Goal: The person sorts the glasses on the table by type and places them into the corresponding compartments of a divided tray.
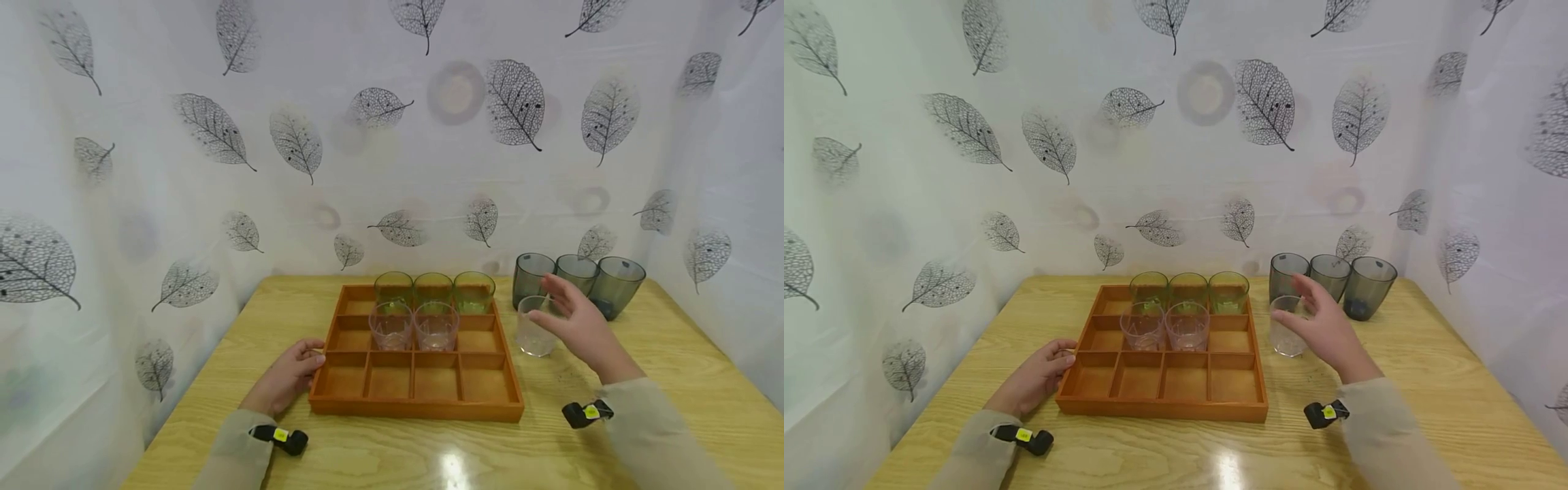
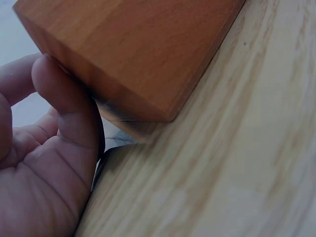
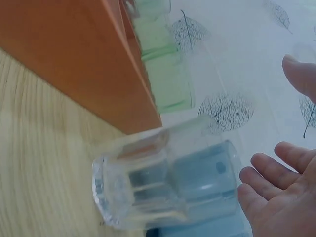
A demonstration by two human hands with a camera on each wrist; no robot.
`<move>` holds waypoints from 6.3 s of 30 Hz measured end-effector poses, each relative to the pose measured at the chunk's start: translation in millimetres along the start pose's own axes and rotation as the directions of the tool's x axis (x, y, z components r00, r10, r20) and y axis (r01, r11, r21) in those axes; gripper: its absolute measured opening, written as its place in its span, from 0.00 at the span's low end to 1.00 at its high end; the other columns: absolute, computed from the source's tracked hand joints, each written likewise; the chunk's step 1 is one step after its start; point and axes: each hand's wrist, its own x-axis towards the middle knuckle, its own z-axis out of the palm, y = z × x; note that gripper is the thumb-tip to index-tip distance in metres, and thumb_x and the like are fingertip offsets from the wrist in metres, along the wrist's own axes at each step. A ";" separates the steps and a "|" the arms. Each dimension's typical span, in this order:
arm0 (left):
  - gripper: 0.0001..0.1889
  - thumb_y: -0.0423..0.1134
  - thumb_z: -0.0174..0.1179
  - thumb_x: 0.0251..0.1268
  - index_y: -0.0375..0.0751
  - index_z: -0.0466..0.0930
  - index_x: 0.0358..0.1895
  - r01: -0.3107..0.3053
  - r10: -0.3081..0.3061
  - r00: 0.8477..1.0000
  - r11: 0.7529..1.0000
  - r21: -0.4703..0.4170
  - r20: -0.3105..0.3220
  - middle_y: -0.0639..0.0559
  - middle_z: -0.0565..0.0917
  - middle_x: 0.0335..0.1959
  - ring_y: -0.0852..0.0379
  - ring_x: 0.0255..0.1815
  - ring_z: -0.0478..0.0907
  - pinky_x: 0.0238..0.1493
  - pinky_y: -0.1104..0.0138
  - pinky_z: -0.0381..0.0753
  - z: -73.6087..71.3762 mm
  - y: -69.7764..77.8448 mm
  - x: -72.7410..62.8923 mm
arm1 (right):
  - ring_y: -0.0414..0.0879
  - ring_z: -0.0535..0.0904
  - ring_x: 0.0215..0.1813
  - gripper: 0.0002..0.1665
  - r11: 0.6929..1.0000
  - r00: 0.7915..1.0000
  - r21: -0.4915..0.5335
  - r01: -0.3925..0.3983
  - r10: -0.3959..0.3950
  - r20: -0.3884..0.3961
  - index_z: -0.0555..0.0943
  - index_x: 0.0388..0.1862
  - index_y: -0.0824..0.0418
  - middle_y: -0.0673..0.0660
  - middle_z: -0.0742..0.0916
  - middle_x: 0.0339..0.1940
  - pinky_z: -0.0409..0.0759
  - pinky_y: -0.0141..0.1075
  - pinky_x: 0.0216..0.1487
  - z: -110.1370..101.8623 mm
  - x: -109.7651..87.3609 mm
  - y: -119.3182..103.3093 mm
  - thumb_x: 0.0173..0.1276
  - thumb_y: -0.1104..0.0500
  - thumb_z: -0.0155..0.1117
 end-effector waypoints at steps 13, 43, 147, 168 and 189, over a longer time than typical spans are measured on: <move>0.26 0.40 0.56 0.78 0.32 0.58 0.70 0.007 -0.008 1.000 1.000 0.007 0.008 0.48 0.75 0.45 0.58 0.35 0.72 0.34 0.68 0.73 -0.2 -3.6 1.2 | 0.73 0.50 0.78 0.59 0.998 0.998 0.021 -0.057 0.057 -0.035 0.39 0.84 0.61 0.70 0.54 0.81 0.54 0.66 0.70 -9.7 -7.6 34.3 0.73 0.44 0.65; 0.27 0.41 0.57 0.78 0.31 0.58 0.70 0.015 -0.015 1.000 1.000 0.013 -0.002 0.47 0.75 0.46 0.58 0.35 0.72 0.34 0.68 0.74 -1.0 0.0 -0.6 | 0.67 0.70 0.68 0.58 0.991 0.997 0.112 -0.073 0.069 0.041 0.33 0.82 0.64 0.74 0.60 0.78 0.72 0.21 0.49 15.1 -2.3 69.1 0.75 0.53 0.65; 0.22 0.37 0.55 0.79 0.32 0.61 0.66 -0.008 0.008 1.000 1.000 -0.015 0.007 0.50 0.75 0.41 0.60 0.31 0.72 0.31 0.70 0.73 -0.3 -4.7 0.6 | 0.61 0.58 0.78 0.57 0.992 0.993 0.120 0.037 -0.049 0.104 0.52 0.82 0.60 0.61 0.68 0.76 0.53 0.61 0.74 83.3 12.2 16.5 0.64 0.50 0.76; 0.22 0.38 0.55 0.79 0.33 0.61 0.66 0.001 -0.001 1.000 1.000 0.000 -0.003 0.51 0.76 0.42 0.60 0.32 0.73 0.32 0.70 0.74 -1.4 -2.2 0.1 | 0.62 0.56 0.79 0.55 0.988 0.989 0.140 0.059 -0.077 0.127 0.49 0.83 0.61 0.62 0.64 0.79 0.53 0.61 0.73 81.6 13.7 17.9 0.69 0.53 0.72; 0.24 0.39 0.56 0.78 0.34 0.60 0.68 0.002 -0.002 1.000 1.000 0.000 0.010 0.49 0.75 0.43 0.59 0.33 0.72 0.33 0.69 0.74 -4.3 -2.5 4.0 | 0.61 0.56 0.79 0.50 0.984 0.987 0.153 0.093 -0.111 0.113 0.49 0.83 0.61 0.62 0.61 0.80 0.57 0.53 0.74 55.0 14.0 16.9 0.73 0.55 0.67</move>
